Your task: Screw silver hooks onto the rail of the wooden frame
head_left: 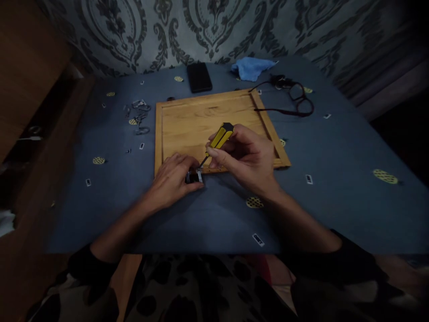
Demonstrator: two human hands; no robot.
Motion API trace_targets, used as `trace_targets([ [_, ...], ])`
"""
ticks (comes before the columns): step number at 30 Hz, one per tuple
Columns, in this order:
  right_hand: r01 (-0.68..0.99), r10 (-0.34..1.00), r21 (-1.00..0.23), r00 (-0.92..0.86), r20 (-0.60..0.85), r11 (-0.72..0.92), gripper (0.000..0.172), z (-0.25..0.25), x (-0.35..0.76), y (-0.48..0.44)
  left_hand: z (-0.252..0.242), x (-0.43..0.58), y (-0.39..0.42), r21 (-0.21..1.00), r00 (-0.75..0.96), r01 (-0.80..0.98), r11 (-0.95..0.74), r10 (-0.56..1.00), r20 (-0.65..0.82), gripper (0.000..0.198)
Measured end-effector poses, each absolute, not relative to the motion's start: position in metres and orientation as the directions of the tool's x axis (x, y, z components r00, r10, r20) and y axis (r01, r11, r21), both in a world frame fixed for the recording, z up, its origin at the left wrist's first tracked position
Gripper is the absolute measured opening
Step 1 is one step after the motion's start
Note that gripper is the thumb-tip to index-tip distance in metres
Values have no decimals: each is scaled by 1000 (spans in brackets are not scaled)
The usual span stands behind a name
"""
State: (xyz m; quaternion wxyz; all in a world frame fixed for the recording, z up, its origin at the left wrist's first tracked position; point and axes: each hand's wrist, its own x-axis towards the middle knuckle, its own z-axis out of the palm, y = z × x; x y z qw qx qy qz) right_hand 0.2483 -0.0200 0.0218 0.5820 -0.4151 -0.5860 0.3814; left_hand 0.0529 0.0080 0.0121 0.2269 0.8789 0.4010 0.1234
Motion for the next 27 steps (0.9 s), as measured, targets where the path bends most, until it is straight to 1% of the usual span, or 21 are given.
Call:
trace_targets([
  [4,41,925,-924,10,381,380,33,20,248,-19,12,53,8,497,645,657,-567,764,18,32],
  [7,27,935,-935,3,355,354,34,20,248,-19,11,53,8,495,646,650,-576,762,39,32],
  [11,13,929,-929,1,369,369,34,20,248,-18,10,53,8,495,647,649,-578,761,40,31],
  [15,40,920,-919,0,392,392,34,22,248,-18,9,53,9,493,648,648,-581,761,46,33],
  [19,66,917,-915,-45,396,398,34,24,249,-18,8,52,9,496,646,647,-579,762,46,34],
  [23,33,909,-911,-94,406,410,36,24,251,-17,8,52,10,493,654,638,-592,754,58,34],
  [27,-2,922,-924,-68,381,382,34,23,254,-17,8,51,9,486,652,643,-591,756,56,31],
])
